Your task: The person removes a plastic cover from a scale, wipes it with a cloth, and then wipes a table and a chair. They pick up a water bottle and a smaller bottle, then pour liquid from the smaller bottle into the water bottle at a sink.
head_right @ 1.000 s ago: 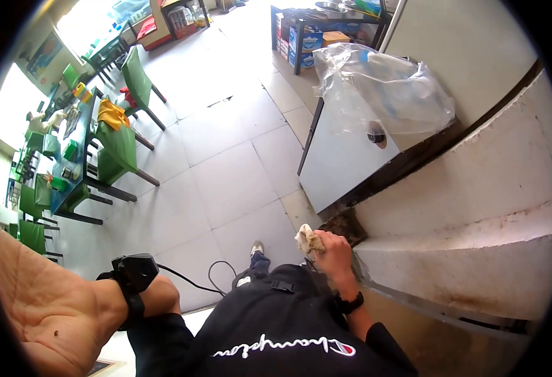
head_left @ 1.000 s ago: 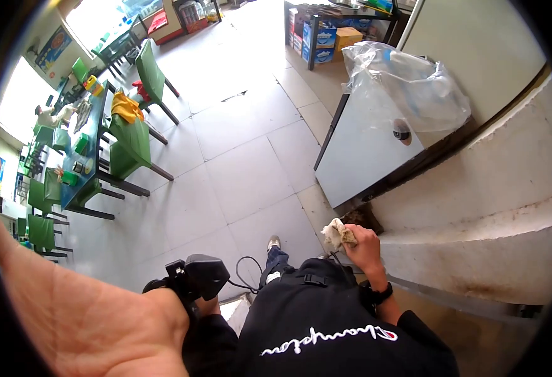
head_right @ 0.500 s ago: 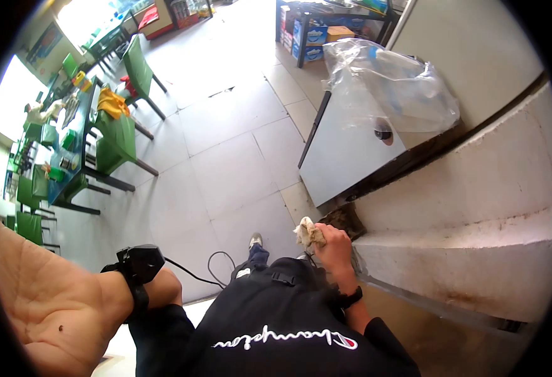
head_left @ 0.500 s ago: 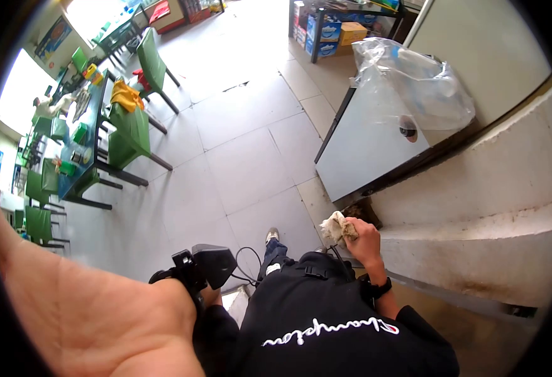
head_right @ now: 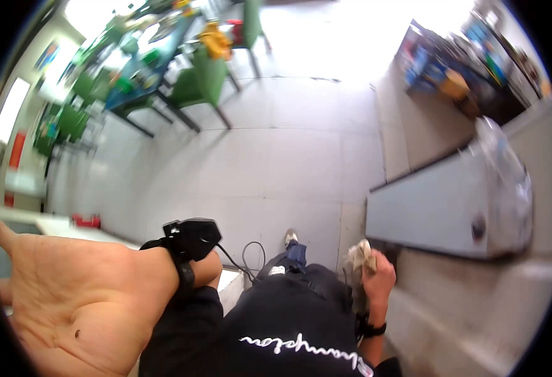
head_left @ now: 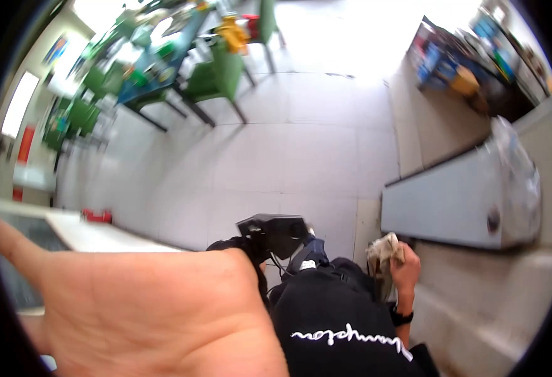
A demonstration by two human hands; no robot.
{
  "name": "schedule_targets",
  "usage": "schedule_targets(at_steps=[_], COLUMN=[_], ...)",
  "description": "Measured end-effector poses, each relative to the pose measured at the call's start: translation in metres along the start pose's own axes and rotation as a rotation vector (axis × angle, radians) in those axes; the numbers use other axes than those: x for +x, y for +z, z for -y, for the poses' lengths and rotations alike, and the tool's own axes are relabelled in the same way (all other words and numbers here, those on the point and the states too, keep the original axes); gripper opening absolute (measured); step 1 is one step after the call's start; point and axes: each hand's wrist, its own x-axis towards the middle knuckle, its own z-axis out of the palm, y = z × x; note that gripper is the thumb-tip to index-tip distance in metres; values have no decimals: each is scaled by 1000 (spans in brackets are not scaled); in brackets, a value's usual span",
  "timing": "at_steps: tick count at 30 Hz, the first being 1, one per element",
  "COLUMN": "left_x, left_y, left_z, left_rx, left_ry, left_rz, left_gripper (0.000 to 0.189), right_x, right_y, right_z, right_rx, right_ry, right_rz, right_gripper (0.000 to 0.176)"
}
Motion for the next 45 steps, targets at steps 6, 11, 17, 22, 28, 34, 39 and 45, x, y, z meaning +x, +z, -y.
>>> schedule_targets(at_steps=[6, 11, 17, 22, 28, 34, 39, 45], left_x=[-4, 2, 5, -1, -67, -218, -247, -282], left_y=[-9, -1, 4, 17, 52, 124, 141, 104], left_z=[14, 30, 62, 121, 230, 308, 365, 440], left_rx=[178, 305, 556, 810, 1126, 898, 878, 1046], left_ry=[43, 59, 75, 36, -717, -1447, -1623, -1728], left_rz=[-59, -62, -18, -18, -70, 173, -88, -143], left_gripper=[38, 37, 35, 33, 32, 56, 47, 35], right_x=[71, 135, 227, 325, 454, 549, 605, 691], right_y=[20, 40, 88, 134, 154, 156, 189, 229], right_z=[52, 74, 103, 133, 213, 287, 333, 408], right_rx=[57, 77, 166, 242, 451, 665, 789, 611], right_ry=[-152, -214, -442, -623, -828, -675, -738, -1096], right_rz=[110, 230, 386, 497, 716, 1153, 1531, 1352], right_gripper=[26, 25, 25, 25, 25, 26, 31, 31])
